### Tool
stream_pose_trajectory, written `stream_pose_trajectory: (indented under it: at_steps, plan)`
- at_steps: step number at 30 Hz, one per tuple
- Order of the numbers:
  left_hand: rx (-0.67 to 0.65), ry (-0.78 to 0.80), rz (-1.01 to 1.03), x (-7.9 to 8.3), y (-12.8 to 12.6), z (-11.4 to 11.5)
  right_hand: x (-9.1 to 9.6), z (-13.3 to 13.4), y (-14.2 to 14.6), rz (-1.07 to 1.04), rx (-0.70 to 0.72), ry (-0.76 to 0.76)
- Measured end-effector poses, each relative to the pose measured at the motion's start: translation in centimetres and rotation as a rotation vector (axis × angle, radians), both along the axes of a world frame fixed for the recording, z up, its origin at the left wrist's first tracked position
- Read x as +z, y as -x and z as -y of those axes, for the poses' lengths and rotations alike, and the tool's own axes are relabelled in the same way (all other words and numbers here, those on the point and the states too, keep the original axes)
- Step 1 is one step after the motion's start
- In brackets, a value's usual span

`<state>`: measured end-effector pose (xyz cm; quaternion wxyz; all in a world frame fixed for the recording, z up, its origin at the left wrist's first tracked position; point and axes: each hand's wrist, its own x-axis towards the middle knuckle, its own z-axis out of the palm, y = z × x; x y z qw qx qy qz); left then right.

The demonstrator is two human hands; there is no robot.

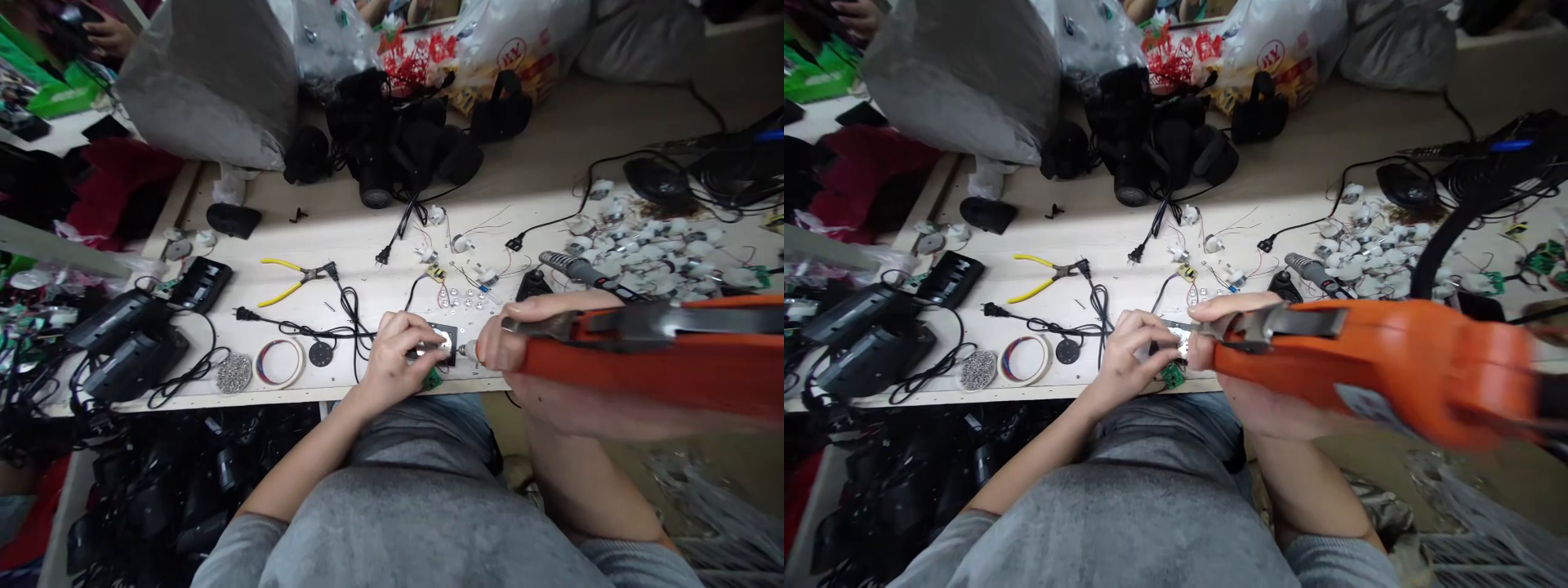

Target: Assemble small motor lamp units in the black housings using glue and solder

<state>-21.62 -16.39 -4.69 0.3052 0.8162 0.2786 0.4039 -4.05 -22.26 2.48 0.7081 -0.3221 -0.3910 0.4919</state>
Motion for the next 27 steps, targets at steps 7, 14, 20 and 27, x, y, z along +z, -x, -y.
stream_pose_trajectory:
  at_steps: [7, 14, 20, 27]
  plan:
    - [-0.067, 0.131, -0.132, -1.9, 0.4, -0.8, -2.6, -1.8, 0.8, 0.020, -0.114, -0.095]
    - [-0.073, 0.182, -0.168, -3.4, -0.3, -0.9, -2.1, -2.3, 1.1, 0.080, -0.057, -0.040]
    - [-0.055, 0.173, -0.093, -3.9, -0.5, -0.8, -2.8, -2.4, 1.0, 0.047, 0.011, -0.033]
    - [-0.038, 0.174, -0.086, -3.8, -0.5, -0.6, -3.9, -2.7, 1.0, 0.026, 0.012, 0.040]
